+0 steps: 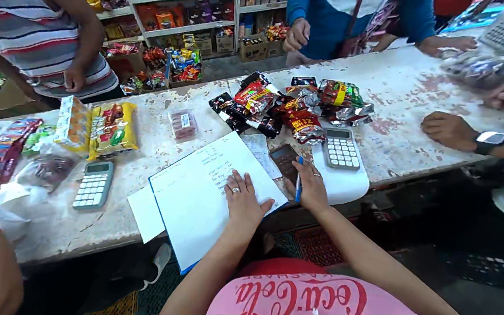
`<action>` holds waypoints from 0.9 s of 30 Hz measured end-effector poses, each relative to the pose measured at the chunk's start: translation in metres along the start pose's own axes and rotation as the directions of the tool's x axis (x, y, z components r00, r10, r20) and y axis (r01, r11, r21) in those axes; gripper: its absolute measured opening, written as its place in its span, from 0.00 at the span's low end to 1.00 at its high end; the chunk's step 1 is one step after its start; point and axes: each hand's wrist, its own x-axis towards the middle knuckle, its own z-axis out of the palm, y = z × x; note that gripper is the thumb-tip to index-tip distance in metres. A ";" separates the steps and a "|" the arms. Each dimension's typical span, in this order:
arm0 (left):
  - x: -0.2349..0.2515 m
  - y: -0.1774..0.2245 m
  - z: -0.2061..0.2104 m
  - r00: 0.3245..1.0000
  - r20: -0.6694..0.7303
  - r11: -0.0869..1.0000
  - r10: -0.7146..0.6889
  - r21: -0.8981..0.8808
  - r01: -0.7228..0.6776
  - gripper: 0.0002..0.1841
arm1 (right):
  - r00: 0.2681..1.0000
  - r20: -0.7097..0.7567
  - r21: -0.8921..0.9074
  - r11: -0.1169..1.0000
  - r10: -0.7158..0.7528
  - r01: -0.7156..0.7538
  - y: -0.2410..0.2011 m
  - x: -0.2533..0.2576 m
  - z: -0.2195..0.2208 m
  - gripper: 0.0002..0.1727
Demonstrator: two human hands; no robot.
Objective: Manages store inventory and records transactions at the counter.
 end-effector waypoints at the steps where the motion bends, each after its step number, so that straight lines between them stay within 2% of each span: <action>1: 0.000 0.000 0.000 1.000 0.006 1.000 0.003 0.000 -0.004 0.62 | 1.000 0.002 -0.009 1.000 0.000 0.000 -0.001 0.000 0.000 0.37; 8: -0.001 -0.005 0.009 0.995 -0.093 0.999 0.041 -0.019 -0.043 0.60 | 0.999 0.020 -0.073 0.997 0.033 -0.031 -0.004 0.000 0.001 0.37; 12: 0.000 -0.005 0.004 0.999 -0.028 0.999 0.040 0.027 -0.040 0.60 | 0.999 0.024 -0.094 0.994 0.048 -0.046 -0.007 0.001 0.002 0.35; 19: 0.000 -0.006 0.008 0.997 -0.062 0.999 0.041 0.026 -0.040 0.60 | 0.999 0.023 -0.094 0.995 0.037 -0.035 -0.005 0.003 0.003 0.34; 27: 0.000 -0.005 0.001 1.000 0.004 0.997 0.005 0.072 -0.005 0.60 | 1.000 -0.004 -0.075 0.997 0.029 -0.029 -0.009 0.001 0.004 0.32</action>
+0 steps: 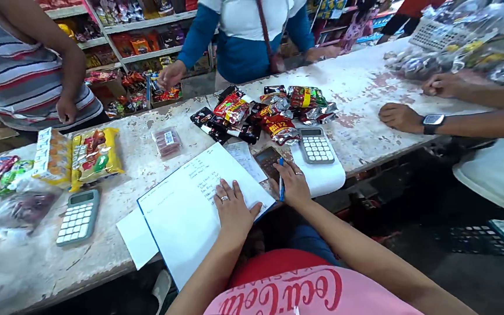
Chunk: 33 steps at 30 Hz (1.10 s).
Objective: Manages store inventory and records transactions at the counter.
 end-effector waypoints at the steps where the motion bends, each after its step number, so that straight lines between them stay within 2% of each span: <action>1: 0.000 0.000 -0.001 1.000 0.007 1.000 -0.002 0.005 0.002 0.60 | 1.000 -0.009 -0.002 1.000 0.001 -0.001 -0.001 -0.001 0.001 0.32; 6: 0.004 0.006 -0.016 0.994 0.103 1.000 -0.022 0.013 0.021 0.61 | 0.999 -0.044 0.014 1.000 -0.006 0.007 -0.001 0.000 -0.001 0.30; 12: 0.003 0.004 -0.022 0.988 0.152 0.991 0.030 -0.132 -0.009 0.62 | 0.987 -0.123 0.053 0.993 -0.103 0.110 0.005 -0.003 0.004 0.32; 13: 0.005 0.003 -0.020 0.990 0.124 0.987 0.073 -0.148 -0.055 0.61 | 0.984 -0.135 0.051 0.991 -0.119 0.126 0.006 -0.002 0.005 0.33; 15: 0.008 0.006 -0.009 0.971 0.013 0.955 0.237 -0.186 -0.230 0.56 | 0.983 -0.130 0.050 0.989 -0.128 0.136 0.006 0.000 0.005 0.33; 18: 0.009 0.022 0.011 0.850 -0.100 0.835 0.517 -0.160 -0.526 0.48 | 0.989 -0.099 0.039 0.993 -0.109 0.114 0.006 -0.002 -0.002 0.32; 20: 0.011 0.026 0.011 0.809 -0.114 0.793 0.577 -0.158 -0.588 0.37 | 0.988 -0.082 0.064 0.989 -0.130 0.135 0.001 0.002 -0.004 0.32; 22: 0.013 0.026 0.011 0.806 -0.144 0.788 0.574 -0.171 -0.591 0.28 | 0.979 -0.063 0.103 0.974 -0.195 0.201 -0.008 0.011 -0.005 0.32; 24: 0.016 0.028 0.013 0.804 -0.175 0.789 0.568 -0.163 -0.593 0.28 | 0.972 0.002 0.171 0.958 -0.235 0.231 -0.018 0.025 -0.007 0.29; 28: 0.016 0.030 0.009 0.812 -0.152 0.801 0.564 -0.140 -0.582 0.31 | 0.973 0.066 0.258 0.946 -0.220 0.196 -0.041 0.061 -0.008 0.21; 30: 0.012 0.028 0.005 0.813 -0.122 0.797 0.570 -0.158 -0.583 0.31 | 0.966 0.184 0.271 0.954 -0.180 0.126 -0.055 0.076 -0.016 0.18; 33: 0.008 0.024 0.004 0.768 -0.232 0.761 0.596 -0.142 -0.633 0.26 | 0.922 0.382 0.234 0.972 -0.066 -0.028 -0.064 0.096 -0.019 0.22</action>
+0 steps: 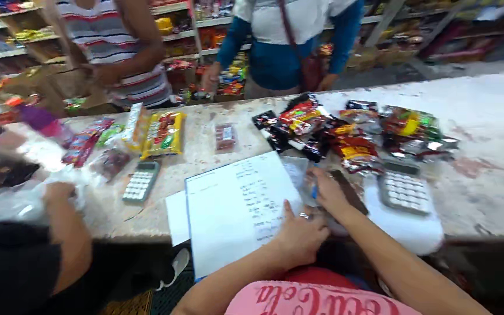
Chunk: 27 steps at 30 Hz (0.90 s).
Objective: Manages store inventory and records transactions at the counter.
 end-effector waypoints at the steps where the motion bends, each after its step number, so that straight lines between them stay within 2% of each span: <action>1: -0.002 -0.001 -0.002 0.999 -0.045 1.000 0.022 0.005 -0.021 0.24 | 0.999 0.037 -0.002 0.999 0.038 -0.038 0.000 0.005 -0.001 0.23; 6: -0.023 -0.004 -0.012 0.973 -0.212 0.995 0.093 0.061 -0.082 0.21 | 0.975 0.122 -0.005 0.983 0.185 -0.186 -0.008 0.013 -0.003 0.31; 11: -0.055 -0.013 -0.007 0.930 -0.328 0.985 0.166 0.109 -0.137 0.16 | 0.975 0.100 -0.142 0.973 0.199 -0.184 -0.009 0.015 0.006 0.40; 14: -0.067 -0.017 -0.008 0.907 -0.387 0.985 0.170 0.107 -0.138 0.13 | 0.968 0.128 -0.156 0.968 0.215 -0.195 -0.008 0.015 0.005 0.39; 20: -0.072 -0.019 -0.011 0.853 -0.502 0.990 0.141 0.085 -0.113 0.09 | 0.978 0.097 -0.057 0.982 0.184 -0.179 -0.004 -0.002 0.010 0.33; 27: -0.069 -0.020 -0.002 0.900 -0.428 0.995 0.082 0.080 -0.053 0.12 | 0.986 0.068 -0.035 0.988 0.149 -0.147 0.006 -0.012 0.012 0.27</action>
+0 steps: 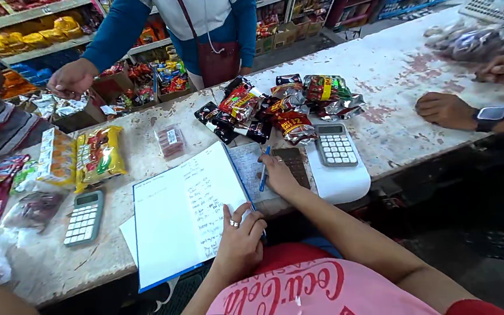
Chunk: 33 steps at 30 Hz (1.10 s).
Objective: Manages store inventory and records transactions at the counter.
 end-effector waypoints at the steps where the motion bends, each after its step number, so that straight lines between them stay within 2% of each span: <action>1: -0.001 -0.001 0.001 1.000 0.016 1.000 -0.006 0.007 0.006 0.12 | 1.000 -0.001 0.014 1.000 -0.005 0.005 0.002 0.001 -0.001 0.27; 6: -0.010 -0.012 0.009 0.991 0.111 0.997 -0.070 0.030 0.067 0.15 | 0.995 -0.051 0.091 0.992 -0.083 0.087 0.020 0.001 -0.005 0.23; 9: -0.015 -0.022 0.011 0.986 0.132 0.992 -0.103 0.082 0.093 0.16 | 0.924 -0.304 0.107 0.956 -0.231 0.274 0.043 -0.008 0.007 0.16; 11: -0.015 -0.026 0.011 0.986 0.124 0.989 -0.115 0.106 0.102 0.15 | 0.874 -0.385 0.058 0.937 -0.297 0.344 0.058 -0.018 0.010 0.14; 14: -0.015 -0.027 0.013 0.986 0.118 0.987 -0.120 0.123 0.106 0.14 | 0.833 -0.383 0.019 0.898 -0.400 0.440 0.066 -0.037 0.015 0.14; 19: -0.015 -0.029 0.009 0.992 0.053 0.990 -0.114 0.083 0.110 0.13 | 0.814 -0.211 -0.050 0.838 -0.541 0.543 0.052 -0.058 0.031 0.13; 21: -0.015 -0.030 0.006 0.993 0.009 0.991 -0.121 0.065 0.120 0.13 | 0.791 -0.253 -0.068 0.826 -0.556 0.559 0.053 -0.056 0.040 0.11; 24: -0.015 -0.032 -0.001 0.988 -0.073 0.991 -0.133 0.022 0.135 0.12 | 0.690 -0.389 -0.184 0.786 -0.610 0.590 0.058 -0.057 0.049 0.08; 28: -0.014 -0.034 -0.007 0.975 -0.145 0.985 -0.169 -0.011 0.169 0.10 | 0.582 -0.444 -0.286 0.723 -0.681 0.629 0.067 -0.062 0.053 0.09; 30: -0.014 -0.035 -0.006 0.973 -0.154 0.985 -0.171 -0.016 0.171 0.10 | 0.560 -0.447 -0.303 0.707 -0.698 0.639 0.068 -0.063 0.055 0.09; 33: -0.013 -0.036 -0.006 0.971 -0.168 0.985 -0.172 -0.017 0.172 0.10 | 0.595 -0.431 -0.310 0.731 -0.678 0.608 0.066 -0.063 0.055 0.09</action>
